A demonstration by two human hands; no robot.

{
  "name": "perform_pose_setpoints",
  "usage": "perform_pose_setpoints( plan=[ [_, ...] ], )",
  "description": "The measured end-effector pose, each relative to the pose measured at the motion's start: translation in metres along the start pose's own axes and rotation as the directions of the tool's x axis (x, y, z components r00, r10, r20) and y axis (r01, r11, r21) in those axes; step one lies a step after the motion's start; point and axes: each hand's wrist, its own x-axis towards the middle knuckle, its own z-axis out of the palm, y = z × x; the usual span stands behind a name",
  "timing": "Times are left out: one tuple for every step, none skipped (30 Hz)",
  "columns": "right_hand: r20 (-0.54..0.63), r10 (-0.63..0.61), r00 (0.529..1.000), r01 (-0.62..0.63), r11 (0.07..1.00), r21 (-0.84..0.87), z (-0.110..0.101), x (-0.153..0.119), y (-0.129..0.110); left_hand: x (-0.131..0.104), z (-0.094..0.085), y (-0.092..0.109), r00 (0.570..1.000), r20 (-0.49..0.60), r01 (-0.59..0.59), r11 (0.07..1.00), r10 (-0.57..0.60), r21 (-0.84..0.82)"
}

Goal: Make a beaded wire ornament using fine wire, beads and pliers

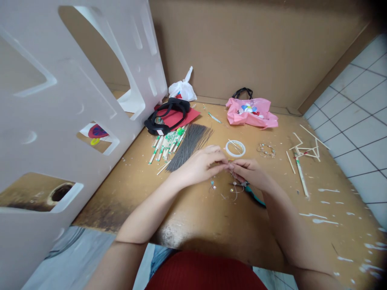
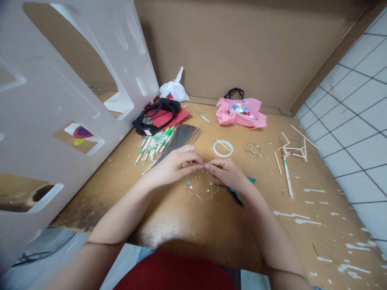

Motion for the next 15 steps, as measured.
perform_pose_setpoints(
  plan=[
    [-0.023,0.002,1.000,-0.002,1.000,-0.002,-0.001,0.000,0.000,0.000,0.000,-0.001,1.000,-0.016,0.010,1.000,-0.010,-0.003],
    [-0.046,0.007,0.999,-0.007,1.000,-0.003,-0.001,0.000,0.000,0.000,0.000,-0.002,0.999,-0.037,0.022,1.000,-0.022,-0.005],
    [-0.069,0.016,0.997,-0.017,1.000,-0.001,-0.002,-0.001,-0.001,0.000,-0.001,-0.003,0.998,-0.060,0.034,0.999,-0.034,-0.009],
    [-0.087,0.030,0.996,-0.029,1.000,0.005,-0.003,-0.001,-0.001,0.000,-0.001,-0.005,0.996,-0.082,0.045,0.999,-0.046,-0.013],
    [-0.099,0.045,0.994,-0.044,0.999,0.013,-0.003,-0.002,-0.002,0.000,-0.001,-0.006,0.993,-0.099,0.055,0.998,-0.057,-0.018],
    [-0.112,0.058,0.992,-0.056,0.998,0.020,-0.003,-0.002,-0.003,0.000,-0.001,-0.007,0.991,-0.114,0.066,0.998,-0.069,-0.024],
    [-0.125,0.069,0.990,-0.066,0.998,0.025,-0.003,-0.002,-0.004,0.000,-0.001,-0.009,0.989,-0.127,0.078,0.996,-0.081,-0.031],
    [-0.134,0.074,0.988,-0.071,0.997,0.028,-0.003,-0.003,-0.005,0.000,-0.001,-0.010,0.986,-0.141,0.088,0.995,-0.093,-0.041],
    [-0.140,0.075,0.987,-0.072,0.997,0.027,-0.003,-0.003,-0.006,0.000,-0.001,-0.011,0.982,-0.156,0.096,0.994,-0.104,-0.055],
    [-0.148,0.069,0.987,-0.066,0.998,0.023,-0.002,-0.004,-0.006,0.000,-0.001,-0.011,0.979,-0.170,0.102,0.992,-0.113,-0.075],
    [-0.157,0.057,0.986,-0.055,0.998,0.018,-0.002,-0.004,-0.006,0.000,-0.001,-0.012,0.976,-0.180,0.106,0.989,-0.123,-0.099],
    [-0.164,0.042,0.985,-0.041,0.999,0.012,-0.003,-0.004,-0.006,0.000,-0.002,-0.012,0.974,-0.184,0.110,0.986,-0.132,-0.127],
    [-0.167,0.027,0.986,-0.026,1.000,0.008,-0.003,-0.004,-0.005,0.000,-0.002,-0.012,0.973,-0.179,0.115,0.981,-0.143,-0.160],
    [-0.170,0.014,0.985,-0.013,1.000,0.003,-0.003,-0.004,-0.005,0.001,-0.002,-0.011,0.974,-0.167,0.122,0.973,-0.156,-0.196],
    [-0.169,0.002,0.986,-0.002,1.000,-0.001,-0.004,-0.005,-0.004,0.001,-0.002,-0.011,0.974,-0.152,0.131,0.963,-0.169,-0.235]
  ],
)
